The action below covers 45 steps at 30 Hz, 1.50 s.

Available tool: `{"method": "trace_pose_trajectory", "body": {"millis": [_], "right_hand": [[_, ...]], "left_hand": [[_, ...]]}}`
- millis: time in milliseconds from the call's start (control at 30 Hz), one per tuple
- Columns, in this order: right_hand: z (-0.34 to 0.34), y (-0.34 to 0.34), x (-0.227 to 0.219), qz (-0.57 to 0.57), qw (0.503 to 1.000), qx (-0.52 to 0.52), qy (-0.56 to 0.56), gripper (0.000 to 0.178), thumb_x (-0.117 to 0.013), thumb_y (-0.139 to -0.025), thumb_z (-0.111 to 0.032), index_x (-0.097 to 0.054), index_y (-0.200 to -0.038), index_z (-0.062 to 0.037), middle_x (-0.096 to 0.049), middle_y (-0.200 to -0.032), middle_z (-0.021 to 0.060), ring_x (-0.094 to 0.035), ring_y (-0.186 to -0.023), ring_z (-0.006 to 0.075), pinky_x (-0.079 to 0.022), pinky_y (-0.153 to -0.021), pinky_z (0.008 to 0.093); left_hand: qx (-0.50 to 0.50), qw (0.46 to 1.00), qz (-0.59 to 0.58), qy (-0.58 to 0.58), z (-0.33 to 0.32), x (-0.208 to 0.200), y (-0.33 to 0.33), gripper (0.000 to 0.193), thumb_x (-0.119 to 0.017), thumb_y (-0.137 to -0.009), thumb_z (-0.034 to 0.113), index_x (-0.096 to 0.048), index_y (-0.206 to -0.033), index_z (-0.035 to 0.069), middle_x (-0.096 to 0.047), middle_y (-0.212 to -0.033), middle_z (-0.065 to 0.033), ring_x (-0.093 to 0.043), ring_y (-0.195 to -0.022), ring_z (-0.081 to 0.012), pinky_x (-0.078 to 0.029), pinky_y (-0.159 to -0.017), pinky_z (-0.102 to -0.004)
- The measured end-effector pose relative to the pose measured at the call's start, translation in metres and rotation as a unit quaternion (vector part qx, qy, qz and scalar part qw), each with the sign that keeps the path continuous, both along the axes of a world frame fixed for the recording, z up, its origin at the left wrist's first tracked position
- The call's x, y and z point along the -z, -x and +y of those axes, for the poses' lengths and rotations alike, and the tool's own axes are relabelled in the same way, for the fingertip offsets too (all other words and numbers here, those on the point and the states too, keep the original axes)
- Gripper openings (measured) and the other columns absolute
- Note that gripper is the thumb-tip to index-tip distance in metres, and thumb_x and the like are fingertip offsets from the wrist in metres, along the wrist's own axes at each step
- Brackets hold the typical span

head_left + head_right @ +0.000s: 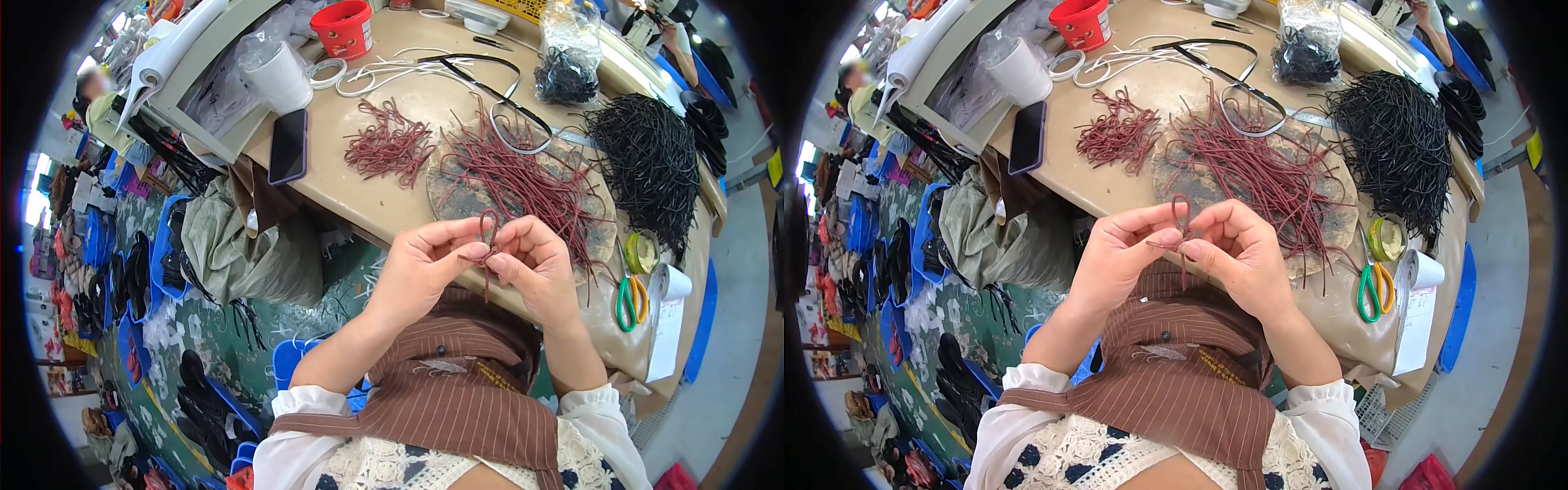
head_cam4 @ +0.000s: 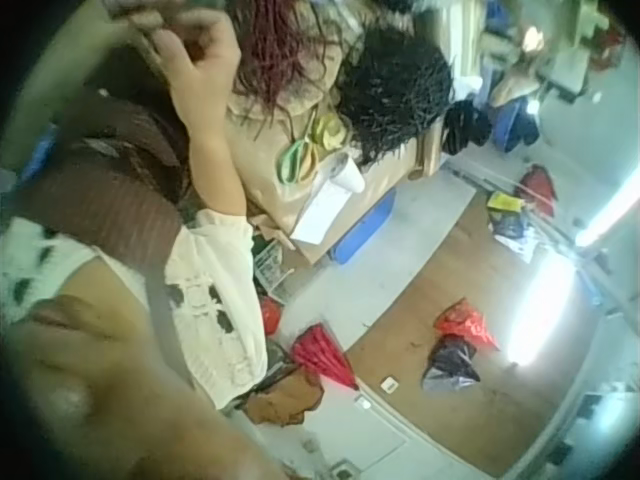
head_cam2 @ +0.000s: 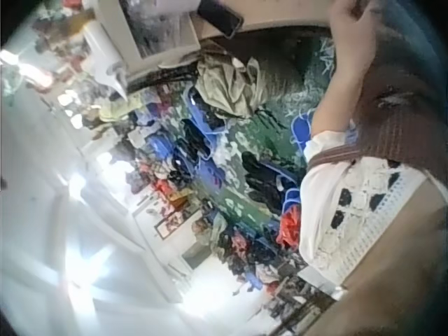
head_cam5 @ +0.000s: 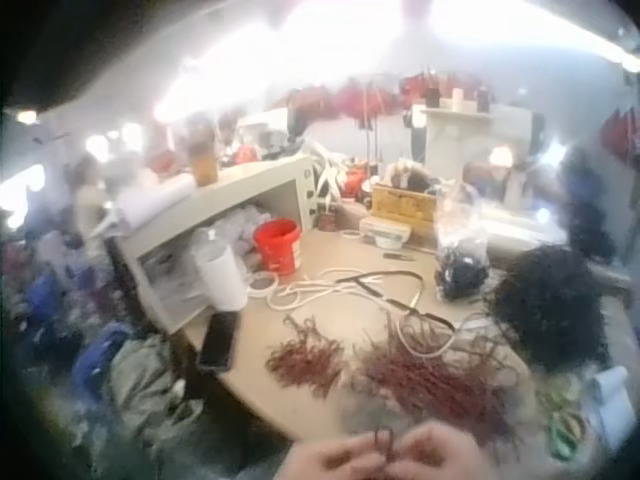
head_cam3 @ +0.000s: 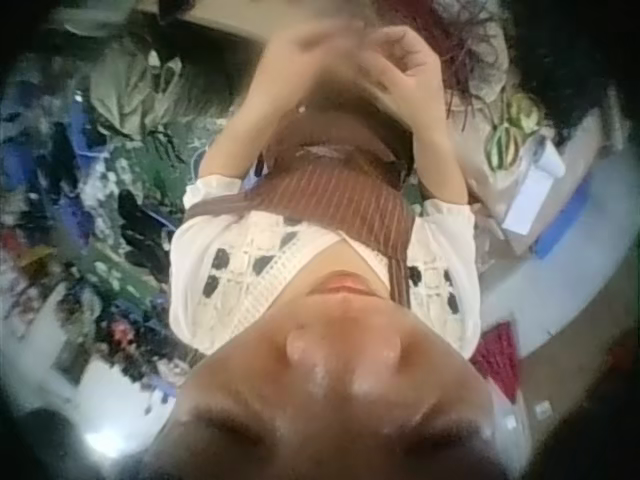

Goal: The person sits at a cluttered workbench and repeatedly ties knots in short, maroon-colored cords. They pick up individual cords from a pile, fold them, and tie them into small loops or knots by hand. The finished items are placed back onto the table among other cords.

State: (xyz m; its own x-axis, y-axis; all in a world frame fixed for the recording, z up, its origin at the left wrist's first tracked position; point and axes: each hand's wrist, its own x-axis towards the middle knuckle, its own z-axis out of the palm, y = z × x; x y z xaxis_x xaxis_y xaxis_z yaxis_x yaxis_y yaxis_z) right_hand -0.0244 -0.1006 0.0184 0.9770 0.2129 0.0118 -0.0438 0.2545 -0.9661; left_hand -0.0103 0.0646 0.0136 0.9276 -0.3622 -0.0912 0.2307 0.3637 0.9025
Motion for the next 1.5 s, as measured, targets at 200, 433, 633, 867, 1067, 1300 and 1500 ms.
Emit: {"method": "trace_pose_trajectory", "body": {"millis": [200,433,633,867,1067,1300,1500], "right_hand": [[-0.001,0.005,0.0,-0.082,0.992,0.055,0.082,0.014,-0.063,-0.078,-0.004,-0.054,-0.088,0.0006,-0.059,-0.08,0.0037,-0.055,-0.07,0.005,-0.044,-0.061,0.0177],[-0.002,0.006,-0.004,-0.02,0.994,0.075,0.077,0.011,-0.062,-0.08,-0.005,-0.055,-0.086,0.001,-0.06,-0.078,0.0025,-0.054,-0.066,0.0046,-0.043,-0.059,0.0187],[-0.009,0.004,-0.003,0.009,0.998,0.0,0.058,0.013,-0.054,-0.085,-0.007,-0.056,-0.093,0.0028,-0.057,-0.078,0.0002,-0.05,-0.069,0.0036,-0.04,-0.06,0.017],[-0.009,0.006,0.005,-0.058,0.995,-0.015,0.081,0.018,-0.048,-0.085,-0.004,-0.057,-0.099,0.0044,-0.054,-0.084,0.0016,-0.049,-0.072,0.0053,-0.039,-0.061,0.0185],[-0.013,0.007,0.0,-0.022,0.997,0.059,0.043,0.018,-0.053,-0.082,0.0,-0.059,-0.098,0.0043,-0.052,-0.079,0.002,-0.047,-0.067,0.0052,-0.037,-0.058,0.0192],[-0.015,0.002,0.0,-0.074,0.988,0.013,0.132,0.017,-0.053,-0.082,0.0,-0.059,-0.097,0.0037,-0.054,-0.08,0.0023,-0.049,-0.068,0.0044,-0.039,-0.058,0.0187],[-0.016,0.001,-0.014,0.013,0.993,0.037,0.114,0.01,-0.058,-0.081,-0.004,-0.058,-0.089,0.0028,-0.058,-0.074,0.0022,-0.052,-0.066,0.0044,-0.042,-0.06,0.0183]], "left_hand": [[0.02,0.996,-0.082,0.035,0.002,-0.003,0.005,0.023,-0.056,-0.083,0.003,-0.058,-0.105,-0.004,-0.059,-0.089,-0.0023,-0.053,-0.072,-0.0059,-0.042,-0.066,-0.0187],[-0.007,1.0,-0.016,-0.014,-0.003,-0.005,-0.001,0.023,-0.052,-0.087,0.008,-0.057,-0.105,-0.005,-0.062,-0.091,-0.008,-0.059,-0.08,-0.0118,-0.046,-0.074,-0.0228],[-0.006,0.999,-0.027,-0.021,0.001,-0.004,-0.009,0.021,-0.051,-0.087,0.009,-0.058,-0.101,-0.006,-0.063,-0.09,-0.0118,-0.063,-0.078,-0.016,-0.049,-0.074,-0.0256],[-0.004,0.994,-0.094,-0.052,0.007,-0.004,-0.014,0.026,-0.049,-0.089,0.013,-0.057,-0.103,-0.007,-0.063,-0.091,-0.0125,-0.062,-0.077,-0.0171,-0.049,-0.073,-0.0263],[0.068,0.994,-0.043,0.077,0.01,0.013,-0.015,0.043,-0.036,-0.094,0.029,-0.049,-0.114,-0.007,-0.056,-0.11,-0.0149,-0.057,-0.094,-0.0217,-0.043,-0.085,-0.0325],[-0.012,0.998,-0.062,0.004,-0.013,0.004,-0.009,0.023,-0.052,-0.086,0.011,-0.058,-0.103,-0.003,-0.059,-0.104,-0.0119,-0.055,-0.097,-0.0168,-0.04,-0.089,-0.031],[-0.03,0.999,-0.004,0.01,-0.019,0.001,-0.01,0.012,-0.061,-0.079,0.004,-0.064,-0.089,-0.002,-0.062,-0.096,-0.0116,-0.056,-0.094,-0.016,-0.041,-0.088,-0.0304]]}}
